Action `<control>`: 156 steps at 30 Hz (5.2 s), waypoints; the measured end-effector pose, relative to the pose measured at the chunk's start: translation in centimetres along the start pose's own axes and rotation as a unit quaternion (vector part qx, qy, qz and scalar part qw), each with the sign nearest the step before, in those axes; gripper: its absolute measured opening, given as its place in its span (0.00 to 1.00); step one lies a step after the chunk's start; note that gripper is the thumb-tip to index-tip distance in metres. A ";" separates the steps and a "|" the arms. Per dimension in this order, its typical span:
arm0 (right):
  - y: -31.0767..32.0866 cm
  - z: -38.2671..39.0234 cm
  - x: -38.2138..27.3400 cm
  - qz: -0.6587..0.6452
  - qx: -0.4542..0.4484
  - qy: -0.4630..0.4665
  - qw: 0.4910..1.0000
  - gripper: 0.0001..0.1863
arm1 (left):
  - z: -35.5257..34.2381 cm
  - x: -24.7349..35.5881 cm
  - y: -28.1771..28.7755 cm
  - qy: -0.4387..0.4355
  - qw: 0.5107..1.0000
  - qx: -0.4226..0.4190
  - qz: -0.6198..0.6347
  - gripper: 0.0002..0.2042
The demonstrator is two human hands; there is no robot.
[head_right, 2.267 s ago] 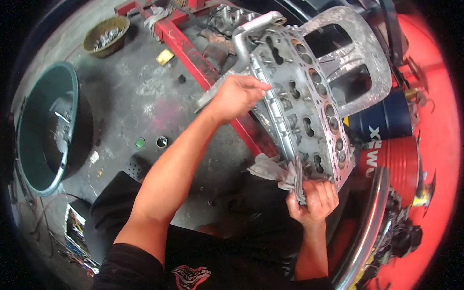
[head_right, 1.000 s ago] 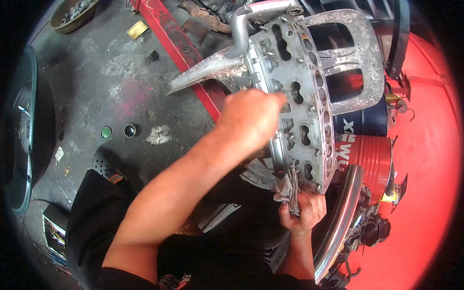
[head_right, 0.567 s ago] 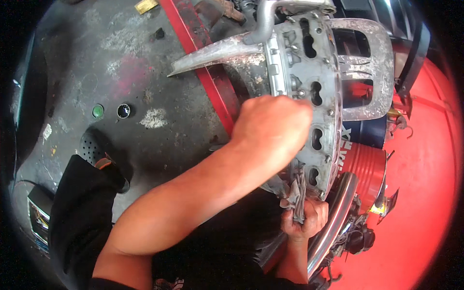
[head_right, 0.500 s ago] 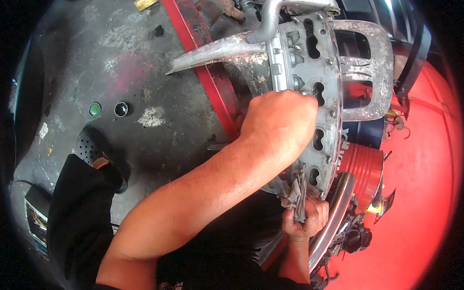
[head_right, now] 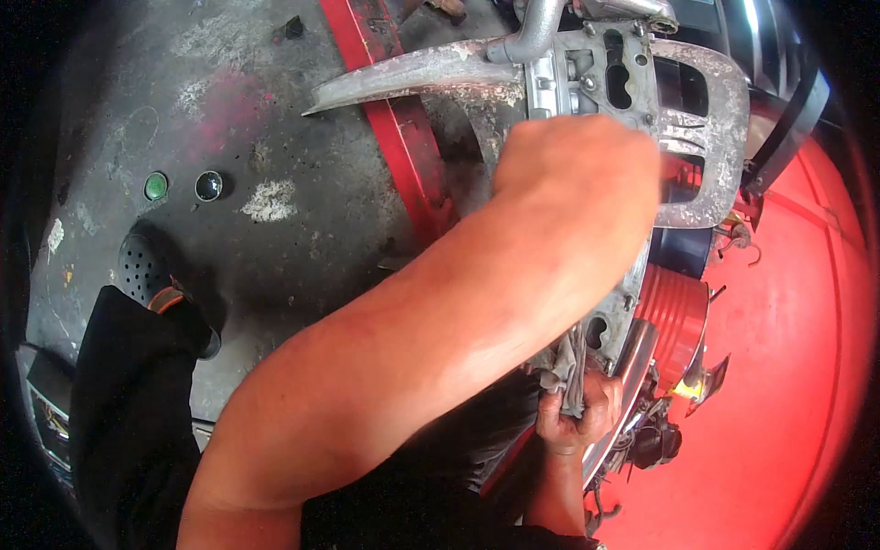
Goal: The person cleans an engine cylinder head by inserting a thin rod into its ports to clear them and wiping the metal surfaces with a cloth.
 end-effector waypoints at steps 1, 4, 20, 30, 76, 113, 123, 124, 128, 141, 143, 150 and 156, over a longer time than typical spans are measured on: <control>0.1 0.0 0.1 0.007 0.006 -0.004 1.000 0.15 | -0.6 0.6 -0.1 -0.015 0.999 -0.025 -0.018 0.08; -2.2 -1.2 -0.4 -0.056 0.007 0.019 0.998 0.13 | -0.6 -2.7 0.2 0.048 0.997 -0.050 0.018 0.09; 1.8 -1.2 0.7 -0.049 0.094 -0.021 0.994 0.14 | -1.7 -5.9 -5.0 0.049 0.949 -0.087 0.301 0.09; 1.9 -1.6 0.7 -0.065 0.120 -0.009 0.991 0.13 | -2.3 -4.5 -5.6 -0.047 0.994 0.050 0.080 0.10; 1.4 -1.2 0.9 -0.051 0.111 -0.009 0.993 0.15 | 1.3 -0.6 -3.2 -0.137 0.935 0.117 -0.307 0.08; 0.8 -1.3 0.2 -0.064 0.080 0.013 0.995 0.13 | 0.5 -1.5 -2.3 -0.095 0.989 0.070 -0.090 0.08; 0.4 -1.3 0.2 -0.040 0.041 0.018 0.998 0.14 | -3.1 -1.6 -3.3 -0.020 0.998 0.004 -0.064 0.09; 0.3 -1.5 0.0 -0.042 0.041 0.023 0.998 0.14 | -5.2 -2.5 -3.8 -0.049 0.996 -0.008 -0.075 0.09; 0.3 -1.2 0.4 -0.041 0.042 0.018 0.998 0.14 | -5.9 -1.2 -1.7 -0.127 0.967 -0.062 -0.212 0.13; 0.5 -1.7 -0.2 -0.034 0.046 0.000 0.998 0.13 | -1.8 -1.9 -3.1 -0.037 0.999 0.017 0.029 0.10; 0.6 -1.5 0.1 -0.050 0.043 0.013 0.998 0.13 | -0.5 -2.4 -1.9 -0.042 0.999 0.019 0.015 0.11; 0.5 -1.4 0.2 -0.034 0.063 0.005 0.997 0.12 | 0.2 -0.7 0.4 -0.046 0.993 -0.043 -0.100 0.10; 0.8 -1.5 0.0 -0.038 0.070 0.007 0.997 0.13 | -0.8 0.8 -1.3 -0.040 0.992 -0.018 -0.117 0.11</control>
Point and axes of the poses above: each hand's wrist, its own z-axis away from the middle knuckle, its own y-axis out of the back of the hand, x = y × z, the point moved 5 cm from there along -z, towards the middle knuckle, and after that the axes turned 5 degrees about -z, right-handed, at the moved point
